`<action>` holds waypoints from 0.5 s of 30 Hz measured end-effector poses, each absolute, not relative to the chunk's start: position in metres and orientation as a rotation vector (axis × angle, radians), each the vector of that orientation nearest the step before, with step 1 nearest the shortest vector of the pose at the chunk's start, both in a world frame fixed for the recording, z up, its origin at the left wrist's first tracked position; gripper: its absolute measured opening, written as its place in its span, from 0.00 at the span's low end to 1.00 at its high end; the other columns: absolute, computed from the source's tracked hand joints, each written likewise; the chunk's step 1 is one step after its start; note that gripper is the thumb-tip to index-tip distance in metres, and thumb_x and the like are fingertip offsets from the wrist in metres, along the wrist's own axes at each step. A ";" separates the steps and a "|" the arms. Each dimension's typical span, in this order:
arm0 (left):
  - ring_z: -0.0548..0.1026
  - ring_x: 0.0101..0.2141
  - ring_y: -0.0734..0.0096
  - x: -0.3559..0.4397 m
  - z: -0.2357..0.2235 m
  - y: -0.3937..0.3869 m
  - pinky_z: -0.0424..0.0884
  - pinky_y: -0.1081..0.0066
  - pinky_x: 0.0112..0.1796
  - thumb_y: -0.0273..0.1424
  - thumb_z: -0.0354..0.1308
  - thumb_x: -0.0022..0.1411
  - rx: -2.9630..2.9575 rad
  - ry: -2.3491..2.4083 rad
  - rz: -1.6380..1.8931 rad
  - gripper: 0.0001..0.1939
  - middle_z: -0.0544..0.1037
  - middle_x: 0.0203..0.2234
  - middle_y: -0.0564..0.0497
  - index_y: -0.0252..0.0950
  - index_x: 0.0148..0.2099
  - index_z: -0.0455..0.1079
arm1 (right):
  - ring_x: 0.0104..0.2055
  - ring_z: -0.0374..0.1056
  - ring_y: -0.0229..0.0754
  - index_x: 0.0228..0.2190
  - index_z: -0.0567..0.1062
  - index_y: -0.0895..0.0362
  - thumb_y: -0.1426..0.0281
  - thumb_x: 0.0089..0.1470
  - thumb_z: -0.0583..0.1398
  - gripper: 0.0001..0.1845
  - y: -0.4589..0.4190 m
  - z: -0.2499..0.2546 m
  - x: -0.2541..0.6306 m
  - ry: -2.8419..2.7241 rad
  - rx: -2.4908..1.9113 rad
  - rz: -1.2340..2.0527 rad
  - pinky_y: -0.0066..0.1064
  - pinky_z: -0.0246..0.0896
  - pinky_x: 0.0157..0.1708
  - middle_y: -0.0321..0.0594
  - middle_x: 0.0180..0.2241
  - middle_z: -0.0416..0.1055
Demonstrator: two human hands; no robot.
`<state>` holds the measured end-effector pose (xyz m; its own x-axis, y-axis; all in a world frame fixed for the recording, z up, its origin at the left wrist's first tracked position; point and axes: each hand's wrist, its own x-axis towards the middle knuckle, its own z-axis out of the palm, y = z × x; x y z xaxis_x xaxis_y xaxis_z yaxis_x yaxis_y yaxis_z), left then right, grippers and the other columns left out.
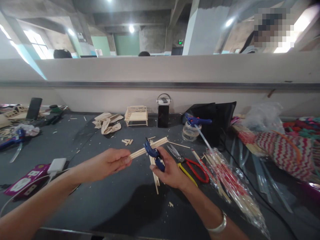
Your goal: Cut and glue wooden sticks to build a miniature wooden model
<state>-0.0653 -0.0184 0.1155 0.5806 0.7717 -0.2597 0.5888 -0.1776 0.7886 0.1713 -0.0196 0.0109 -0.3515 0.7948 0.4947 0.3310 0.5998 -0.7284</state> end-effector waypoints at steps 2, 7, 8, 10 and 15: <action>0.58 0.21 0.77 -0.065 0.119 -0.022 0.54 0.77 0.22 0.41 0.46 0.64 1.998 1.094 0.252 0.16 0.61 0.20 0.56 0.37 0.29 0.61 | 0.53 0.60 0.48 0.51 0.61 0.55 0.75 0.48 0.58 0.27 -0.022 0.014 0.172 -1.972 -0.901 0.593 0.43 0.56 0.54 0.46 0.49 0.64; 0.61 0.23 0.76 -0.069 0.119 -0.032 0.54 0.76 0.25 0.35 0.44 0.66 2.273 1.107 0.235 0.12 0.64 0.21 0.56 0.38 0.31 0.60 | 0.56 0.56 0.51 0.58 0.53 0.54 0.76 0.45 0.58 0.38 -0.026 0.016 0.174 -2.018 -0.830 0.379 0.46 0.51 0.56 0.49 0.54 0.60; 0.63 0.24 0.75 -0.071 0.118 -0.034 0.55 0.76 0.26 0.33 0.44 0.66 2.319 1.111 0.226 0.11 0.65 0.22 0.56 0.38 0.32 0.60 | 0.56 0.56 0.52 0.58 0.52 0.55 0.76 0.44 0.58 0.39 -0.026 0.017 0.174 -2.024 -0.824 0.345 0.47 0.52 0.56 0.49 0.53 0.60; 0.66 0.26 0.74 -0.073 0.115 -0.038 0.55 0.75 0.28 0.30 0.43 0.66 2.410 1.104 0.226 0.08 0.67 0.25 0.55 0.38 0.35 0.61 | 0.54 0.58 0.52 0.58 0.53 0.55 0.76 0.42 0.57 0.40 -0.028 0.020 0.175 -2.028 -0.825 0.303 0.48 0.53 0.55 0.49 0.52 0.61; 0.67 0.25 0.72 -0.078 0.107 -0.049 0.55 0.73 0.27 0.24 0.45 0.62 2.519 1.075 0.293 0.07 0.70 0.27 0.53 0.39 0.39 0.62 | 0.51 0.59 0.53 0.57 0.53 0.54 0.73 0.40 0.55 0.40 -0.031 0.031 0.176 -2.014 -0.769 0.220 0.50 0.54 0.52 0.48 0.49 0.62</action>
